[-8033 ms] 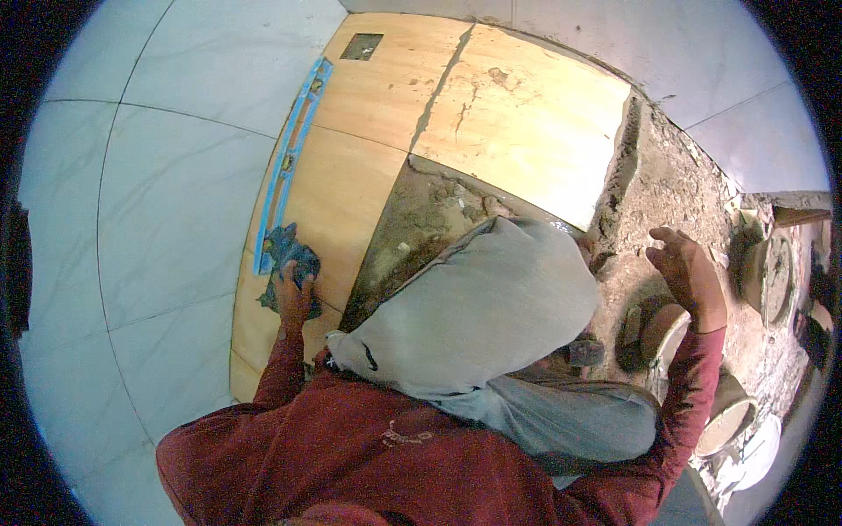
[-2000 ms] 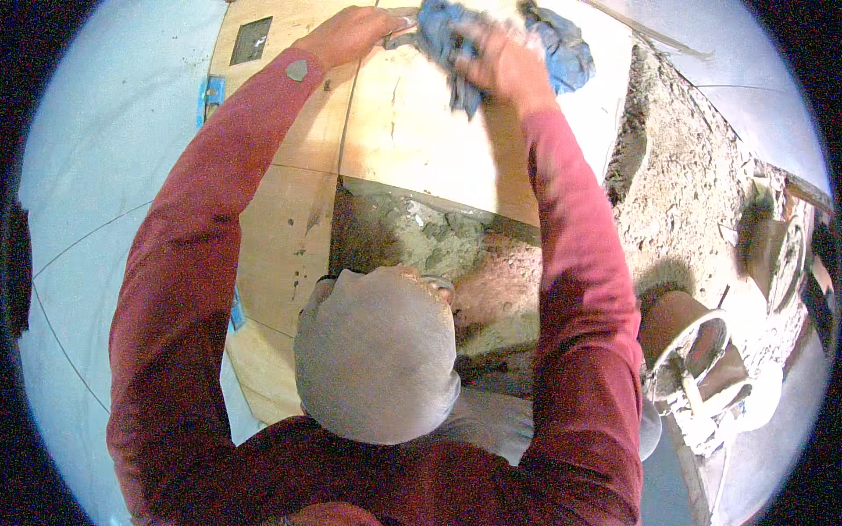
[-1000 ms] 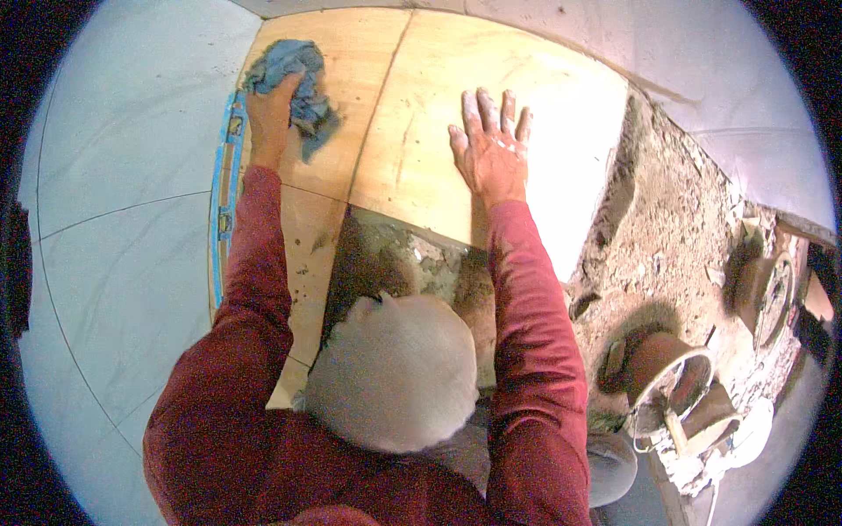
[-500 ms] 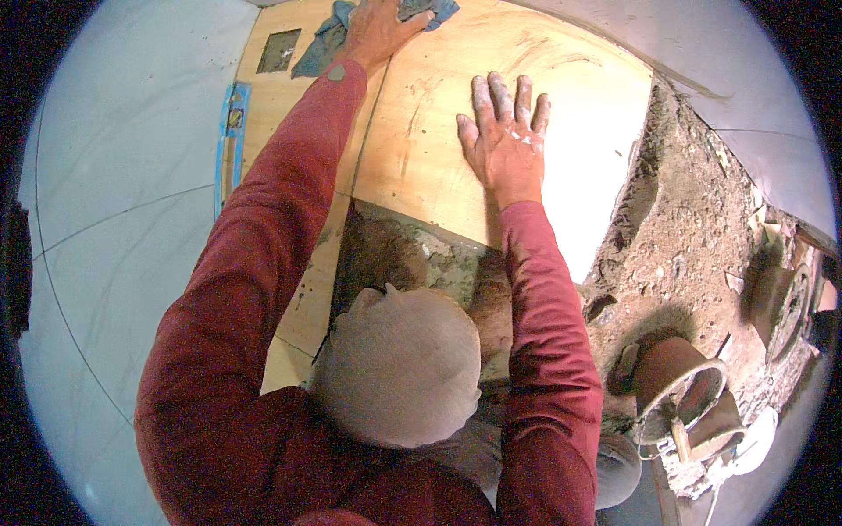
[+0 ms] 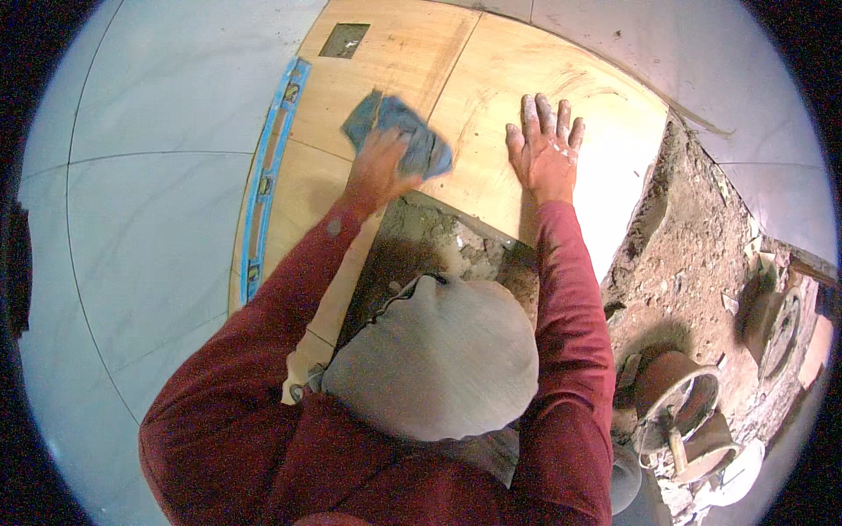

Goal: The person lays floor tiles by spreading mortar with a trowel, positioning the tile on the floor, and tapping it into place using a rubber mallet. They use a rag to wipe excess material from the tile surface.

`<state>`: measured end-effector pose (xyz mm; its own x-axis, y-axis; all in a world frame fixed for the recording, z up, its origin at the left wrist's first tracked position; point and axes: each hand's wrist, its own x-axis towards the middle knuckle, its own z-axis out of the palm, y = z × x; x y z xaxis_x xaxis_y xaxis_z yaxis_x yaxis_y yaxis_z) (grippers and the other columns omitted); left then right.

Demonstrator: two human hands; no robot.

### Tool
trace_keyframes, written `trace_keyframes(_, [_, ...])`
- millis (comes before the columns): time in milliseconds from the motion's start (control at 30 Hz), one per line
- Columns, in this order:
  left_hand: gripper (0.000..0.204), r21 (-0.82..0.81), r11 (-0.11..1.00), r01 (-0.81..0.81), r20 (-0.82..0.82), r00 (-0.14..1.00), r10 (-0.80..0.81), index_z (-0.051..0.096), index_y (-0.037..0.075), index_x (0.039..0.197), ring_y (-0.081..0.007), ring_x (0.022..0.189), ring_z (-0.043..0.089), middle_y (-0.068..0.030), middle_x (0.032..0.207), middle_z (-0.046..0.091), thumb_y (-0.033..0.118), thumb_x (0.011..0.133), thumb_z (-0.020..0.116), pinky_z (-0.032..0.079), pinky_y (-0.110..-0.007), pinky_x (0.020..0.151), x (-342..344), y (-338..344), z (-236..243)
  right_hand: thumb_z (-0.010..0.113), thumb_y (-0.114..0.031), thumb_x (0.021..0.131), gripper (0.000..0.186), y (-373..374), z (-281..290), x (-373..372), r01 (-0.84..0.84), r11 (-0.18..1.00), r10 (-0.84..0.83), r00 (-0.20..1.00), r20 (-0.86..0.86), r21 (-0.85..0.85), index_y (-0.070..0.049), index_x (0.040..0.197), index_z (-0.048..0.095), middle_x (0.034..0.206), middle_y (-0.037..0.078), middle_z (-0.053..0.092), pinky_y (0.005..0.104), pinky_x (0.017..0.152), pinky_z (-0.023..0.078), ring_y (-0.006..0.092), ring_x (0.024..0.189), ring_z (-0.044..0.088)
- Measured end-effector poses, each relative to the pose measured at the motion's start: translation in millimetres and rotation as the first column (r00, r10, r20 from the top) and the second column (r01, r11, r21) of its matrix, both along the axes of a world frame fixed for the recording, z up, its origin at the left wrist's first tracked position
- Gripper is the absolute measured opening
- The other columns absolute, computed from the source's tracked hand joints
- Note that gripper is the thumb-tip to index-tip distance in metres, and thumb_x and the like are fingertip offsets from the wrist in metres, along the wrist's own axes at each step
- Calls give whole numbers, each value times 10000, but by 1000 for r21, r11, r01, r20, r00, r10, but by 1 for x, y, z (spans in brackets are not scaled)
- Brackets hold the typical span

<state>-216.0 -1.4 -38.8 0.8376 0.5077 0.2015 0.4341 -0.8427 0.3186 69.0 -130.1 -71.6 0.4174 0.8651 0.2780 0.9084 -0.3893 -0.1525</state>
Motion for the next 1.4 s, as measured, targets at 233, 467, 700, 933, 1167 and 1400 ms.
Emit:
trace_keyframes(233, [717,-202,968,-151,-367,928,69,628,59,1241,-438,1179,540,-211,1290,565,314,637,918,485,-531,1007,-192,-121,64,491,-517,1039,619,-11,4,38,-40,999,33,955,-295,-17,-170,1550,450,1560,129,474,576,1256,167,391,1509,334])
trace_keyframes(467, [495,195,606,-771,-836,194,514,659,59,1198,-414,1237,555,-224,1256,626,385,845,777,474,-552,994,-240,-130,113,592,-254,1052,394,-132,144,31,-377,848,45,751,-659,-372,-54,1392,595,1211,232,686,380,967,539,313,1125,678])
trace_keyframes(700, [423,76,997,-21,-84,996,28,614,-25,1308,-405,1385,485,-232,1426,564,241,979,627,378,-487,1174,43,-60,56,764,-245,905,505,-354,174,82,-175,935,-348,-267,-899,-309,-3,1322,615,1115,150,742,387,819,597,264,895,739])
trace_keyframes(933, [752,78,955,-285,11,959,285,300,-45,1573,-479,1524,217,-340,1624,235,478,1052,443,163,-572,1255,149,-5,-42,786,-256,892,530,-443,174,10,-36,670,-738,-138,-661,-741,-23,1334,610,1123,121,730,395,825,584,260,909,717])
trace_keyframes(1167, [751,106,966,-235,-98,965,245,304,21,1604,-424,1560,189,-256,1674,233,524,1057,413,116,-526,1286,184,-9,-61,766,-239,911,494,-530,114,-99,389,631,-725,-13,-689,-671,-27,1331,614,1092,103,726,385,806,568,240,883,697])
trace_keyframes(1400, [590,116,979,169,-122,980,-155,416,87,1567,-480,1500,300,-222,1636,349,312,1029,507,256,-577,1221,90,100,-93,745,-222,930,460,-564,40,-149,572,572,-765,112,-635,-588,-30,1329,619,1061,85,722,375,787,553,220,857,677])
